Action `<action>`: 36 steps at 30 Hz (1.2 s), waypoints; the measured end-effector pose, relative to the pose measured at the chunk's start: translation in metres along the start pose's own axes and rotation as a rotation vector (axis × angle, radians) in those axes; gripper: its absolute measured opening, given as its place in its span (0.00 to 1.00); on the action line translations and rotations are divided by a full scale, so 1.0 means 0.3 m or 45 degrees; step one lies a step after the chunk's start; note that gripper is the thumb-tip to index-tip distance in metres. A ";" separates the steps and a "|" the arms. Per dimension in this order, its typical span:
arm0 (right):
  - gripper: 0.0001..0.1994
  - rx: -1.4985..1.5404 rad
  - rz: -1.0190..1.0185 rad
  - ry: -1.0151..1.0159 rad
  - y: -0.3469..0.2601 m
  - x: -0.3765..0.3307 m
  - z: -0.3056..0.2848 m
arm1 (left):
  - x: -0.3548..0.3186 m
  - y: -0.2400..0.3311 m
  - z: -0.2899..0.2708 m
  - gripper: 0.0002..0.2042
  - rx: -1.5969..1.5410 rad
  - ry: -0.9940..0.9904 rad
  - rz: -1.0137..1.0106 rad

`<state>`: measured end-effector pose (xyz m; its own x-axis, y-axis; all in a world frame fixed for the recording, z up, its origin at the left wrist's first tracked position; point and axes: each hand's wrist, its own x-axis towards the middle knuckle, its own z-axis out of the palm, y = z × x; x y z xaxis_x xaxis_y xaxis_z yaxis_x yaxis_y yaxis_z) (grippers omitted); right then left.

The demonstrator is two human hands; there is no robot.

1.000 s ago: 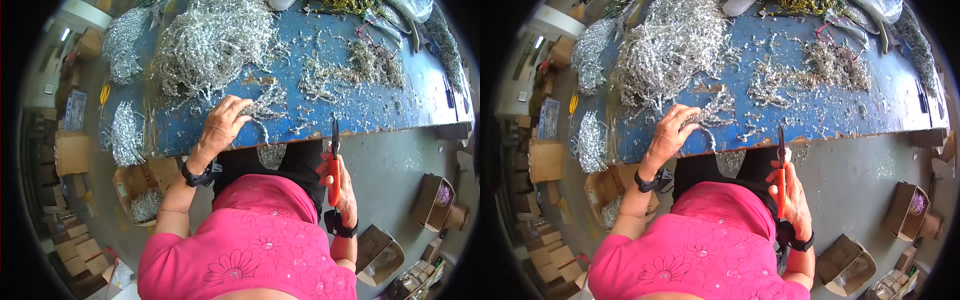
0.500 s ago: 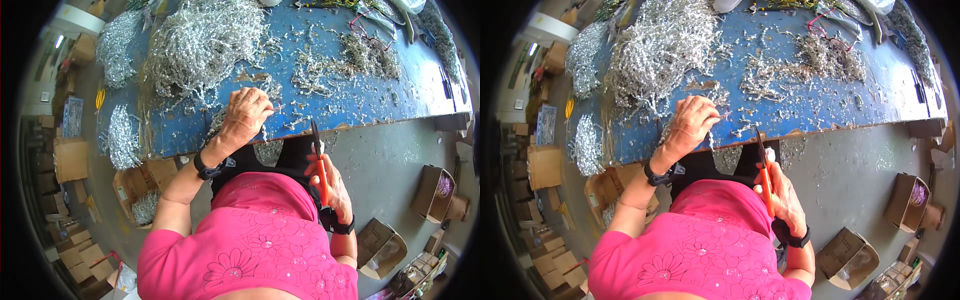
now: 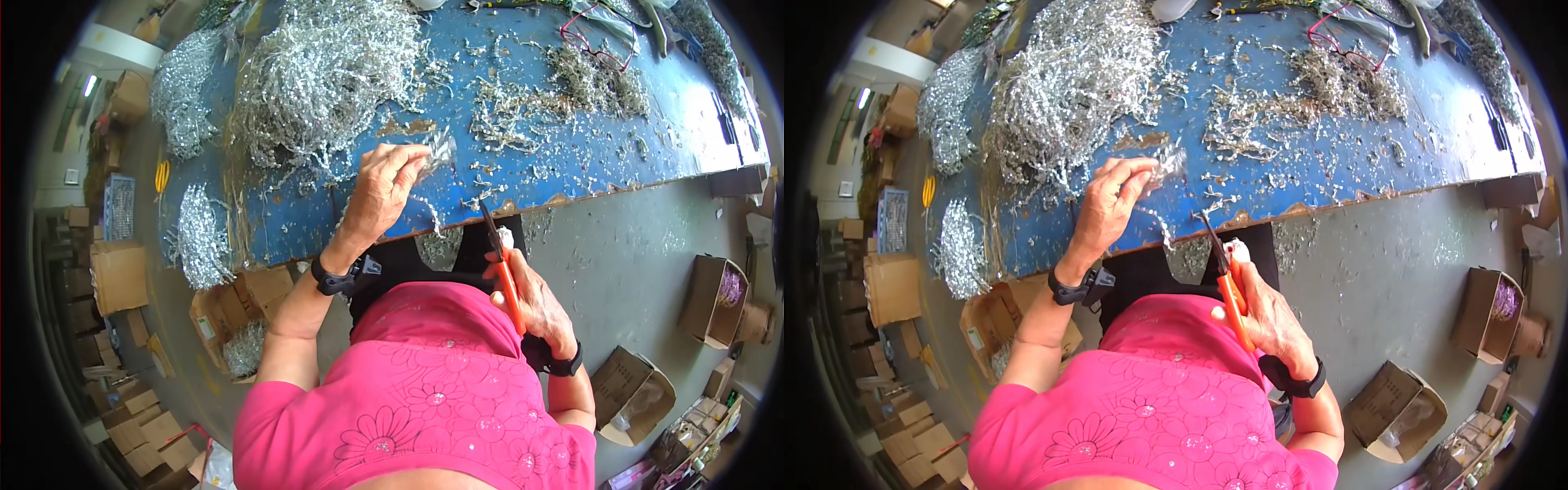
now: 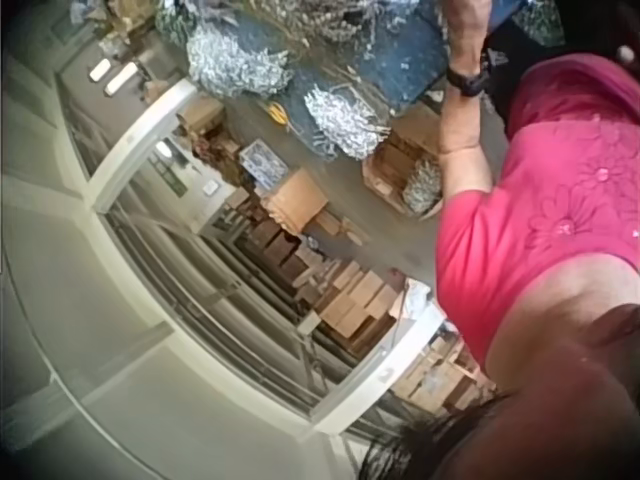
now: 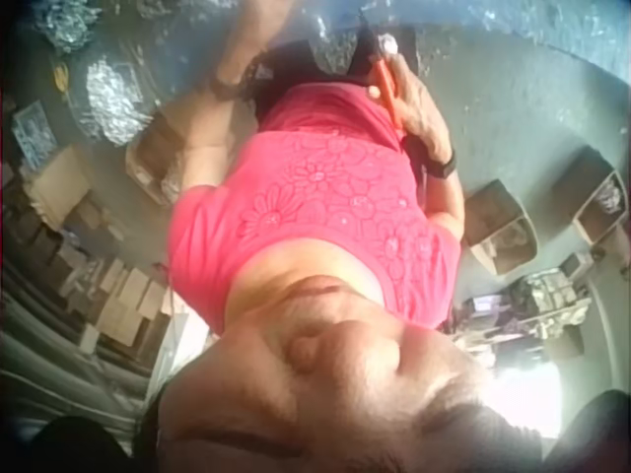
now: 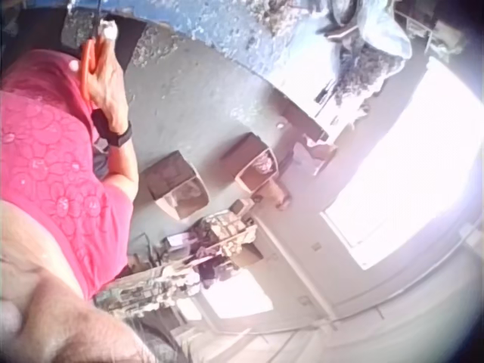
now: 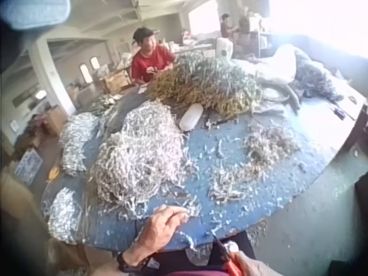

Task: The recorder is trimming and organizing silver tinsel-like strands at a factory workbench using scissors.

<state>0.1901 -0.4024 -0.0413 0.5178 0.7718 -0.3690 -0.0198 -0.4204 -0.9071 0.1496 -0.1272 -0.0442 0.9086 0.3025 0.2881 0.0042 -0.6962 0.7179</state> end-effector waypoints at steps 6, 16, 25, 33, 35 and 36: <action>0.27 -0.018 0.106 0.105 -0.006 -0.017 -0.040 | 0.016 0.008 -0.033 0.07 0.285 0.193 0.262; 0.30 -0.081 0.131 0.065 -0.014 0.002 -0.027 | 0.044 -0.004 0.073 0.05 0.479 0.015 0.353; 0.34 -0.273 0.040 0.011 -0.104 0.016 -0.005 | 0.001 0.090 0.004 0.09 0.245 0.066 0.405; 0.39 -0.261 0.068 -0.008 -0.110 0.047 0.009 | -0.016 0.103 0.004 0.10 0.190 -0.004 0.443; 0.39 -0.293 0.054 0.001 -0.101 0.053 0.006 | -0.016 0.100 0.008 0.10 0.183 0.000 0.432; 0.39 -0.296 0.054 0.001 -0.102 0.056 0.004 | -0.014 0.098 0.010 0.10 0.177 0.002 0.424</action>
<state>0.1984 -0.3759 -0.0199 0.5216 0.7508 -0.4054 0.1557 -0.5509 -0.8199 0.1471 -0.1510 -0.0261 0.8691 0.0450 0.4925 -0.2349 -0.8388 0.4912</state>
